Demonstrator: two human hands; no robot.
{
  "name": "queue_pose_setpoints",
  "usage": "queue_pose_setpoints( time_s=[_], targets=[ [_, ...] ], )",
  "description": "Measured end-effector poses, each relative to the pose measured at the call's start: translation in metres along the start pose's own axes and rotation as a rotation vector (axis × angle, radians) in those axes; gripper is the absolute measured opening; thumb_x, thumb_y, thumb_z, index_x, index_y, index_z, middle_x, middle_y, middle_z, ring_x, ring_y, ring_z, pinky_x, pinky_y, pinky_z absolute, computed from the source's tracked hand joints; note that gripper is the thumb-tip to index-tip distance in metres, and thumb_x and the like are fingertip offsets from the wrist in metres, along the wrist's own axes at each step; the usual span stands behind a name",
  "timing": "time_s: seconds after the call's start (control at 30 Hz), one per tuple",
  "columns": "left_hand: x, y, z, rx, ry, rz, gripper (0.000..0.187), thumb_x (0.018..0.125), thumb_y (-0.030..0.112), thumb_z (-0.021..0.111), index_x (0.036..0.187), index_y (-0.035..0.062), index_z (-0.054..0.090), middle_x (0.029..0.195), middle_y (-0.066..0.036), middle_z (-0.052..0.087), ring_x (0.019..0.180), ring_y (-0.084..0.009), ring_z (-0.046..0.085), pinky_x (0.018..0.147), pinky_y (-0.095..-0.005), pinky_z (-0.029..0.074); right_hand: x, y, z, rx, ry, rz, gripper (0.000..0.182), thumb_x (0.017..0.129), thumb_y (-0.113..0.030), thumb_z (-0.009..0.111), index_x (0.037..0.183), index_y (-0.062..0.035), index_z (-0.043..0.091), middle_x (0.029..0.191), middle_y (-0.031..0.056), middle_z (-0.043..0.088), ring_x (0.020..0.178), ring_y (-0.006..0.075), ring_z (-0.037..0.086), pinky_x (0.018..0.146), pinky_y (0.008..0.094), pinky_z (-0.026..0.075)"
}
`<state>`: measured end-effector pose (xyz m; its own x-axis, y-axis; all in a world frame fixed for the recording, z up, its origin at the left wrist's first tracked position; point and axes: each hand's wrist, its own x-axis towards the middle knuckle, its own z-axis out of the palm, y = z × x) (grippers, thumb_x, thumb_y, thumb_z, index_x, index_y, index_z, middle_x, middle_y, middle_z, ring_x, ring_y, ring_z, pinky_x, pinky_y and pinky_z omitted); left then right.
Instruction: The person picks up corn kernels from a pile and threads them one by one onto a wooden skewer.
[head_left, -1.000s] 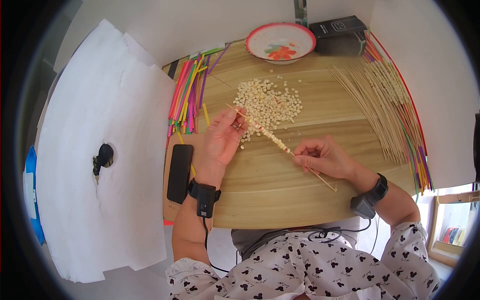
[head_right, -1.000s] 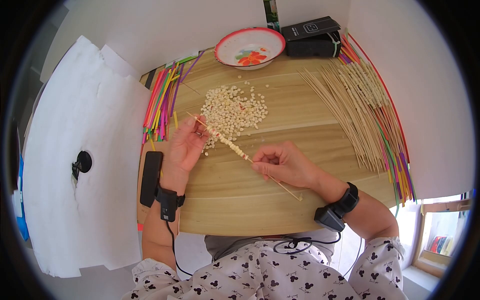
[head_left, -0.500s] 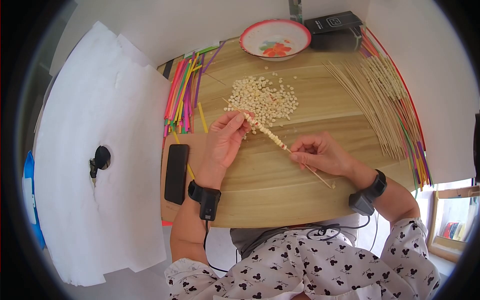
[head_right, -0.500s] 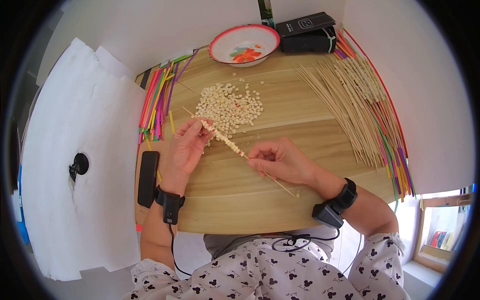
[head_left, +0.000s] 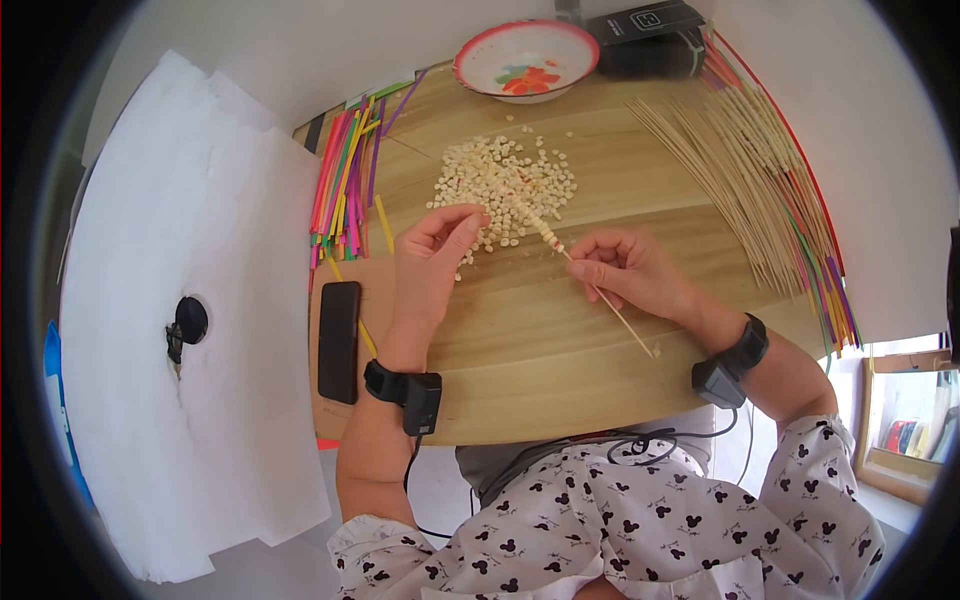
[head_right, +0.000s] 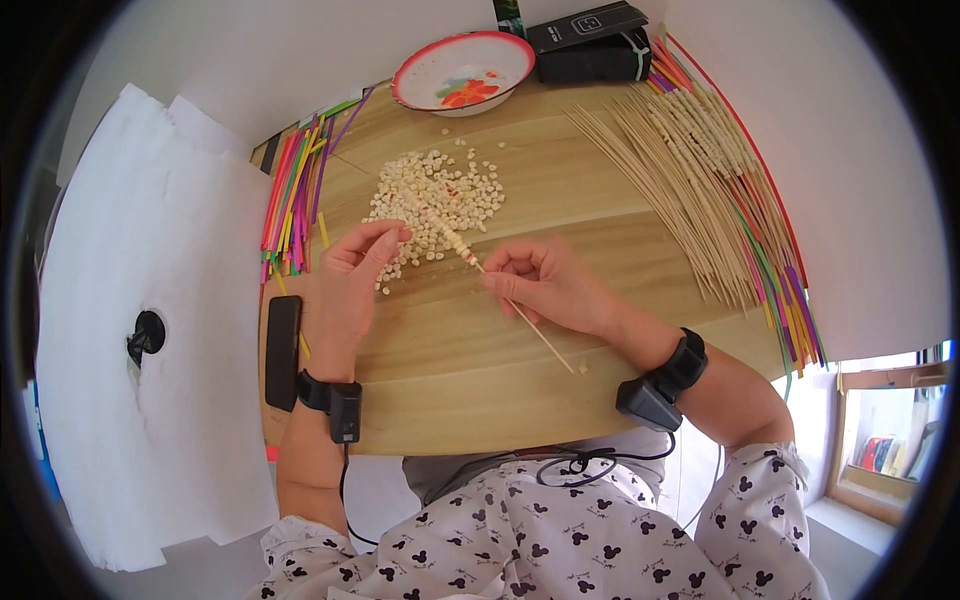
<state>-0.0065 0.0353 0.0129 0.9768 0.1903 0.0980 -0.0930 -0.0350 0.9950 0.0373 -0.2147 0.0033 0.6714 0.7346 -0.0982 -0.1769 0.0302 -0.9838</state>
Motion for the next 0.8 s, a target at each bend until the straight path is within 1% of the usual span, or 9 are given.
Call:
queue_pose_setpoints(
  time_s=[0.03,0.1,0.13,0.2,0.23,0.3,0.5,0.73,0.8],
  targets=[
    [-0.001,-0.001,0.001,0.000,-0.003,-0.001,0.017,0.091,0.011,0.064,0.104,0.0004,0.068,0.095,-0.004,0.067,0.078,-0.0089,0.057,0.072,-0.0235,0.046,0.001,0.001,-0.002,-0.007,0.028,-0.014,0.014,0.093,-0.017,0.062,0.094,-0.0033,0.061,0.065,-0.0001,0.060,0.050,0.0022,0.048,0.045,0.0173,0.037],
    [-0.004,-0.004,0.003,0.437,-0.045,0.172,0.013,0.087,0.009,0.066,0.098,0.0020,0.069,0.090,-0.003,0.067,0.076,-0.0112,0.057,0.070,-0.0246,0.045,0.001,-0.003,-0.002,-0.016,0.061,-0.014,0.014,0.094,-0.017,0.061,0.093,-0.0033,0.061,0.065,0.0002,0.060,0.050,0.0022,0.048,0.045,0.0173,0.037],
    [-0.005,-0.004,0.005,0.436,-0.049,0.171,0.013,0.087,0.009,0.066,0.098,0.0020,0.069,0.090,-0.003,0.067,0.076,-0.0112,0.057,0.070,-0.0246,0.045,0.001,-0.005,-0.001,-0.023,0.091,-0.014,0.014,0.094,-0.017,0.061,0.093,-0.0033,0.061,0.065,0.0004,0.060,0.049,0.0023,0.048,0.045,0.0174,0.037],
    [-0.006,-0.001,0.009,0.746,-0.094,0.368,0.011,0.081,0.006,0.068,0.093,0.0037,0.068,0.085,-0.005,0.064,0.077,-0.0160,0.057,0.067,-0.0277,0.046,0.002,-0.003,-0.002,-0.022,0.092,-0.015,0.014,0.094,-0.017,0.061,0.093,-0.0033,0.061,0.066,0.0005,0.060,0.050,0.0023,0.048,0.045,0.0174,0.037],
    [-0.006,-0.002,0.010,0.745,-0.098,0.368,0.011,0.081,0.006,0.068,0.093,0.0037,0.068,0.085,-0.005,0.064,0.077,-0.0160,0.057,0.067,-0.0277,0.046,0.002,-0.003,-0.003,-0.023,0.091,-0.017,0.014,0.094,-0.017,0.061,0.093,-0.0032,0.061,0.066,0.0006,0.061,0.050,0.0023,0.048,0.045,0.0174,0.037],
    [-0.005,-0.004,0.010,0.847,-0.108,0.456,0.013,0.077,0.005,0.070,0.090,0.0048,0.068,0.083,-0.007,0.060,0.082,-0.0217,0.055,0.070,-0.0315,0.045,0.002,-0.001,-0.003,-0.017,0.087,-0.017,0.013,0.094,-0.017,0.061,0.093,-0.0031,0.061,0.067,0.0007,0.061,0.050,0.0023,0.049,0.045,0.0173,0.037],
    [-0.003,-0.011,0.014,0.976,-0.129,0.595,0.015,0.077,0.009,0.072,0.091,0.0060,0.068,0.084,-0.006,0.057,0.087,-0.0250,0.052,0.077,-0.0357,0.041,0.003,0.000,-0.004,-0.014,0.064,-0.021,0.014,0.093,-0.016,0.061,0.093,-0.0025,0.061,0.068,0.0008,0.061,0.051,0.0021,0.049,0.045,0.0170,0.038],
    [-0.003,-0.014,0.014,0.961,-0.146,0.593,0.012,0.077,0.007,0.071,0.087,0.0046,0.065,0.085,-0.007,0.056,0.085,-0.0258,0.052,0.076,-0.0369,0.041,0.004,0.002,-0.004,-0.035,0.038,-0.018,0.012,0.093,-0.015,0.061,0.091,-0.0027,0.060,0.068,0.0004,0.061,0.052,0.0018,0.049,0.044,0.0171,0.037],
    [-0.003,-0.012,0.013,0.963,-0.155,0.597,0.010,0.077,0.004,0.070,0.085,0.0039,0.063,0.083,-0.007,0.055,0.084,-0.0247,0.053,0.073,-0.0341,0.044,0.004,0.000,-0.003,-0.041,0.038,-0.021,0.012,0.093,-0.014,0.061,0.091,-0.0028,0.060,0.068,0.0003,0.061,0.051,0.0019,0.049,0.044,0.0172,0.037]
  ],
)
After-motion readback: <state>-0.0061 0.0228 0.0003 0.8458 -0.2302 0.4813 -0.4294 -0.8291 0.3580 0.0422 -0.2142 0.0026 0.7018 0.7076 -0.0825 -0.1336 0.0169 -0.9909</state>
